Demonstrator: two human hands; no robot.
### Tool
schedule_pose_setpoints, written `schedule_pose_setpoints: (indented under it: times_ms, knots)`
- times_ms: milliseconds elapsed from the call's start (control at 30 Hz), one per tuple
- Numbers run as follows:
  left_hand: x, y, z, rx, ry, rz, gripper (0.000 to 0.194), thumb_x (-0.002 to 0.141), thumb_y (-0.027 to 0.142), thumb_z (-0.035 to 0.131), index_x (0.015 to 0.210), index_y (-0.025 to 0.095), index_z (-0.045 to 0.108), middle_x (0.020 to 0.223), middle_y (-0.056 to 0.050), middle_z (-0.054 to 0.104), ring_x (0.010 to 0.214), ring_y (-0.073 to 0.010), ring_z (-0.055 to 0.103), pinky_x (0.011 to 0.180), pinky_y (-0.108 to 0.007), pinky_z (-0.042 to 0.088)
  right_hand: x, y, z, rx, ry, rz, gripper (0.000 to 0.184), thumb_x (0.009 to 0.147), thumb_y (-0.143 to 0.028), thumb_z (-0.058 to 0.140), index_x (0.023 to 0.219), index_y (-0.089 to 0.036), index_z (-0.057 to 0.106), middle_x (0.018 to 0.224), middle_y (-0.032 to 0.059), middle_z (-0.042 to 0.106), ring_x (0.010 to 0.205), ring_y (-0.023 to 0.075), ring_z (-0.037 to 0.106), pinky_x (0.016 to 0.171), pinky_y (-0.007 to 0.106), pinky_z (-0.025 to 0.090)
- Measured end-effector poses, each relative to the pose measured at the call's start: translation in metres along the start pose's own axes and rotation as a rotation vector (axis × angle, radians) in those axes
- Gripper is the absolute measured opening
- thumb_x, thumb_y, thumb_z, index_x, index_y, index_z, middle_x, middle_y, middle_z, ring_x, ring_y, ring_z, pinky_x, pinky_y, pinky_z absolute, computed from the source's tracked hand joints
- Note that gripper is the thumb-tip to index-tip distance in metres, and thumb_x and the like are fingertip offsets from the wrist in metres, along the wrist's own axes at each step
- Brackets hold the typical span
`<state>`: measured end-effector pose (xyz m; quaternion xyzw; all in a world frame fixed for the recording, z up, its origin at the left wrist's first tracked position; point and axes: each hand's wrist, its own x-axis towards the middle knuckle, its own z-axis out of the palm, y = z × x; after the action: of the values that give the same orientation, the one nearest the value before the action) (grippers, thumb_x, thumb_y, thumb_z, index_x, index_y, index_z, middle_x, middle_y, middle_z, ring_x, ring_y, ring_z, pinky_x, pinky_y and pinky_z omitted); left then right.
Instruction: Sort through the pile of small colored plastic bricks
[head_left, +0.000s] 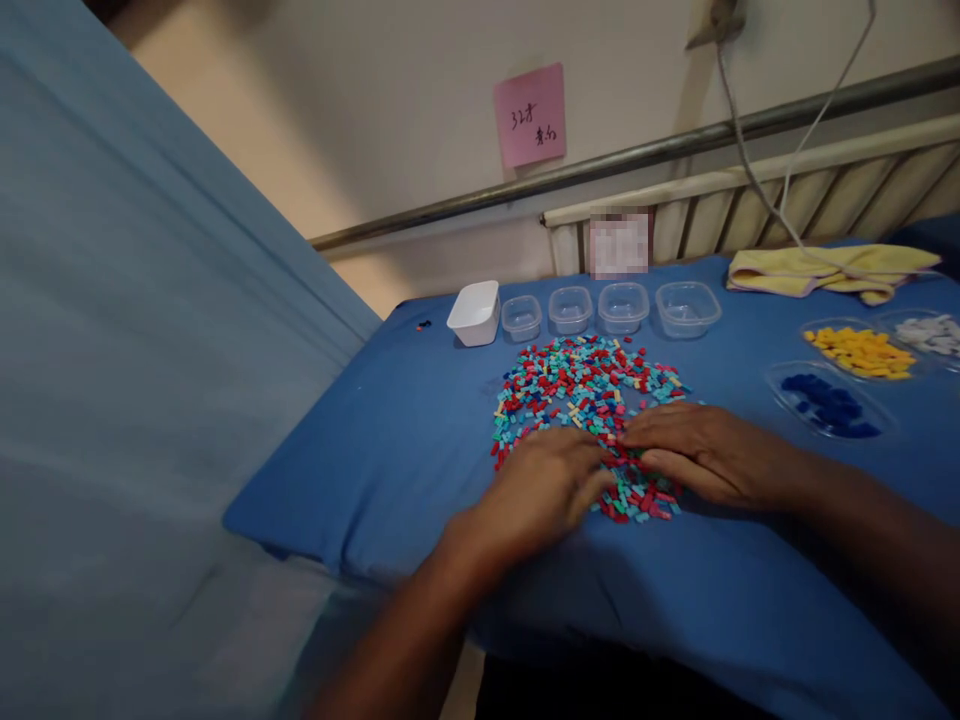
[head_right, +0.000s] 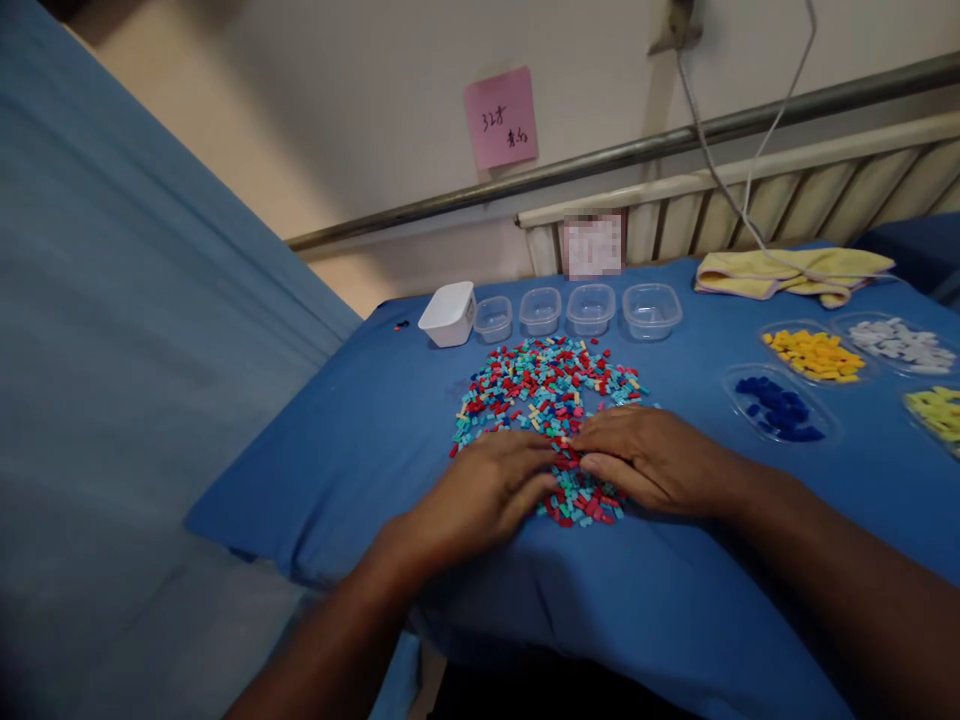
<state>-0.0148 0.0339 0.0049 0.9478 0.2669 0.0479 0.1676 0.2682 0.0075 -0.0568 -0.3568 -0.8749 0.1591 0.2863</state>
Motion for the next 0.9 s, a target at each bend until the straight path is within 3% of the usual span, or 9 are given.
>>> schedule_pose_setpoints:
  times_ms: [67,133,333,567,700,900]
  knots:
    - [-0.005,-0.021,-0.014,0.117,0.044,-0.223,0.03,0.115,0.028,0.049,0.116,0.018,0.078,0.119,-0.01,0.077,0.114,-0.0258,0.07,0.102,-0.038,0.052,0.003,-0.006,-0.003,0.012,0.02,-0.005,0.032,0.114,-0.035,0.054,0.131,-0.026,0.079,0.123,0.0088,0.084,0.112,0.0263,0.079,0.104,0.045,0.06]
    - [-0.006,-0.041,-0.024,0.178,0.02,-0.357,0.027,0.111,0.021,0.052,0.112,0.017,0.078,0.115,-0.009,0.077,0.107,-0.0249,0.071,0.093,-0.036,0.053,0.005,-0.007,-0.006,0.01,0.068,0.002,0.031,0.115,-0.035,0.051,0.12,-0.026,0.08,0.112,0.0078,0.084,0.102,0.025,0.079,0.097,0.042,0.059]
    - [0.008,-0.066,-0.028,0.179,-0.084,-0.445,0.032,0.105,0.016,0.054,0.122,0.02,0.08,0.129,-0.007,0.076,0.112,-0.024,0.072,0.093,-0.033,0.053,0.0,0.008,-0.01,-0.064,0.145,0.127,0.046,0.118,-0.042,0.043,0.085,-0.025,0.071,0.077,0.0047,0.073,0.075,0.0219,0.069,0.076,0.036,0.051]
    - [0.016,-0.061,-0.037,0.376,-0.201,-0.417,0.03,0.1,0.017,0.059,0.117,0.023,0.082,0.122,-0.009,0.078,0.115,-0.0287,0.072,0.085,-0.034,0.051,-0.005,0.014,-0.013,-0.114,0.196,0.18,0.051,0.117,-0.047,0.044,0.075,-0.025,0.063,0.07,0.0033,0.067,0.067,0.0206,0.063,0.069,0.035,0.046]
    - [0.016,-0.056,-0.038,0.414,-0.204,-0.366,0.032,0.101,0.019,0.058,0.122,0.023,0.08,0.125,-0.007,0.076,0.113,-0.029,0.072,0.076,-0.037,0.047,-0.005,0.015,-0.013,-0.121,0.206,0.177,0.052,0.117,-0.047,0.045,0.073,-0.025,0.062,0.068,0.0026,0.065,0.066,0.0199,0.061,0.068,0.035,0.045]
    - [0.017,-0.054,-0.036,0.429,-0.205,-0.305,0.019,0.096,0.016,0.058,0.105,0.023,0.073,0.11,-0.005,0.077,0.101,-0.027,0.072,0.065,-0.038,0.036,-0.005,0.016,-0.011,-0.118,0.204,0.162,0.051,0.116,-0.048,0.047,0.073,-0.025,0.063,0.068,0.0033,0.066,0.066,0.0204,0.061,0.068,0.036,0.044]
